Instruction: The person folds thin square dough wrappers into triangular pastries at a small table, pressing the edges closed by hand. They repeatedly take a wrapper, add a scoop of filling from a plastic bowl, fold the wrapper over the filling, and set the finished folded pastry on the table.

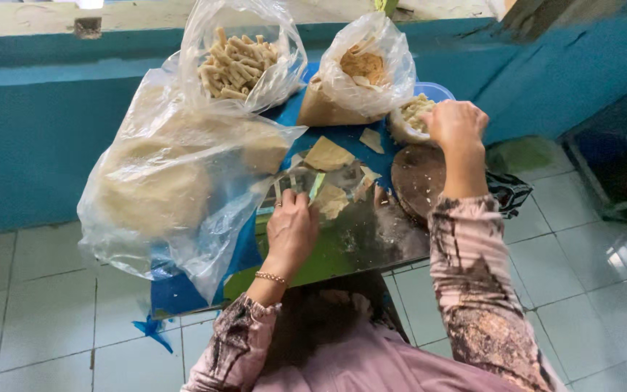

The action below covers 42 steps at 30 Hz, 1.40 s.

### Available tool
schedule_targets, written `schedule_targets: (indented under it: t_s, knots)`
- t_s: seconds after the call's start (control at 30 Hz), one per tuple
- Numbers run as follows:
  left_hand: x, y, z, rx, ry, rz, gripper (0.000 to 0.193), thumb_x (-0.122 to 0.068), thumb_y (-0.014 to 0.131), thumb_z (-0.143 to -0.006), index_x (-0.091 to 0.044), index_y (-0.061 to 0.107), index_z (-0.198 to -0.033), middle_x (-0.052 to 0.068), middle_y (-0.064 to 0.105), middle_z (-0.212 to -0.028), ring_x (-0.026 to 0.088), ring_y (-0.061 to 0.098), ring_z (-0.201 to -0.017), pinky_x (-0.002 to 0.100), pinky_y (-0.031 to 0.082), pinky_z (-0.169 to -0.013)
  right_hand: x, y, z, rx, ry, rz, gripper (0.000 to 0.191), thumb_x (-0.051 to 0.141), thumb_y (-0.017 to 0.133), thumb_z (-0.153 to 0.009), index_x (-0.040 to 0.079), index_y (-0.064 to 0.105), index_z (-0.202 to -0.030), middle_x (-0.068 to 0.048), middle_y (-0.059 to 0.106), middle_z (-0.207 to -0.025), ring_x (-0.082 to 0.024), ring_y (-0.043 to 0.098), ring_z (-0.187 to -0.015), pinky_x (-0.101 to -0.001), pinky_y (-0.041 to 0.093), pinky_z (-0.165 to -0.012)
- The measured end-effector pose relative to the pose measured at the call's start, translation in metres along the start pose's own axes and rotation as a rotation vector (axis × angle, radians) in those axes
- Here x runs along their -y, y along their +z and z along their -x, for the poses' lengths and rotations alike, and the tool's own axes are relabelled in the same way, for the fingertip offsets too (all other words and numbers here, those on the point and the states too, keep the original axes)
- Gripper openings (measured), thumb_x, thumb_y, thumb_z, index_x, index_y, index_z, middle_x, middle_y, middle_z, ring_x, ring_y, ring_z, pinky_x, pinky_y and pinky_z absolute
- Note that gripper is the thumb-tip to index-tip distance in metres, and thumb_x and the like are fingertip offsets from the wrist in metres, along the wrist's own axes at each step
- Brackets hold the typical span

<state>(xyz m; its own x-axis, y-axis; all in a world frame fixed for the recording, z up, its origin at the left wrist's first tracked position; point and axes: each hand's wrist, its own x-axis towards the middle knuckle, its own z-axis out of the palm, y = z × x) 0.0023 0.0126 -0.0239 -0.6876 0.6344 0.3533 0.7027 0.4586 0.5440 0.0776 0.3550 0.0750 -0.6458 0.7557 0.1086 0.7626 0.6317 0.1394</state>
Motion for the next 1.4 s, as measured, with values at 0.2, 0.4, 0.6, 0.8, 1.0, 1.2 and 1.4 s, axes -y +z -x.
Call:
schedule_targets:
  t_s: [0.2,0.4,0.6,0.8,1.0,1.2,1.4]
  knots:
    - [-0.001,-0.003,-0.006,0.082,-0.081,0.123,0.019,-0.028,0.070,-0.090,-0.011,0.068,-0.095,0.015,0.065,-0.101,0.038,0.067,-0.091,0.051,0.055,-0.073,0.000,0.011,0.000,0.053,-0.071,-0.170,0.034,0.049,0.078,-0.084,0.019,0.083,-0.099,-0.015,0.074,-0.108,-0.036,0.068,-0.103,-0.0497,0.053,-0.088]
    - [-0.003,-0.005,0.006,-0.072,0.230,-0.013,0.027,-0.014,0.067,-0.080,-0.010,0.070,-0.107,0.010,0.065,-0.111,0.031,0.063,-0.103,0.045,0.053,-0.079,-0.001,-0.020,0.059,-0.028,-0.331,-0.554,0.035,0.034,0.074,-0.086,0.019,0.075,-0.117,-0.012,0.066,-0.116,-0.030,0.068,-0.099,-0.0407,0.053,-0.090]
    - [-0.008,-0.012,0.017,-0.029,0.418,-0.166,0.039,-0.014,0.069,-0.077,-0.011,0.069,-0.116,0.003,0.064,-0.116,0.024,0.058,-0.111,0.046,0.040,-0.095,0.089,0.027,0.142,-0.204,-0.803,-0.436,0.054,0.002,0.058,-0.084,0.023,0.072,-0.132,-0.008,0.066,-0.120,-0.028,0.059,-0.114,-0.0418,0.048,-0.094]
    - [-0.003,-0.014,0.016,0.000,0.373,-0.084,0.037,-0.012,0.066,-0.076,-0.013,0.070,-0.113,0.001,0.066,-0.120,0.023,0.059,-0.113,0.047,0.039,-0.097,0.089,0.035,0.167,-0.335,-0.733,-0.044,0.046,0.014,0.063,-0.087,0.027,0.069,-0.131,-0.003,0.060,-0.109,-0.026,0.056,-0.107,-0.0439,0.046,-0.082]
    - [-0.003,-0.013,0.014,0.000,0.333,-0.029,0.025,-0.013,0.065,-0.083,-0.018,0.071,-0.108,-0.001,0.067,-0.118,0.024,0.060,-0.111,0.048,0.038,-0.095,0.063,0.015,0.082,-0.523,-0.664,-0.201,0.031,0.010,0.061,-0.092,0.025,0.075,-0.114,-0.004,0.062,-0.092,-0.026,0.062,-0.096,-0.0440,0.051,-0.079]
    - [-0.001,-0.012,0.012,-0.028,0.355,-0.064,0.027,-0.015,0.066,-0.082,-0.018,0.070,-0.108,-0.001,0.067,-0.117,0.023,0.059,-0.113,0.052,0.037,-0.099,0.079,-0.010,-0.071,-0.304,-0.349,-0.373,0.022,0.036,0.070,-0.094,0.025,0.079,-0.111,-0.013,0.074,-0.107,-0.036,0.068,-0.101,-0.0469,0.054,-0.088]
    - [0.000,-0.012,0.010,0.043,0.334,-0.049,0.026,-0.015,0.069,-0.081,-0.018,0.071,-0.107,0.002,0.065,-0.120,0.026,0.056,-0.115,0.051,0.036,-0.101,0.102,-0.006,-0.121,0.148,-0.241,-0.021,0.032,0.048,0.078,-0.081,0.026,0.083,-0.104,-0.011,0.076,-0.111,-0.031,0.071,-0.108,-0.0437,0.055,-0.094]
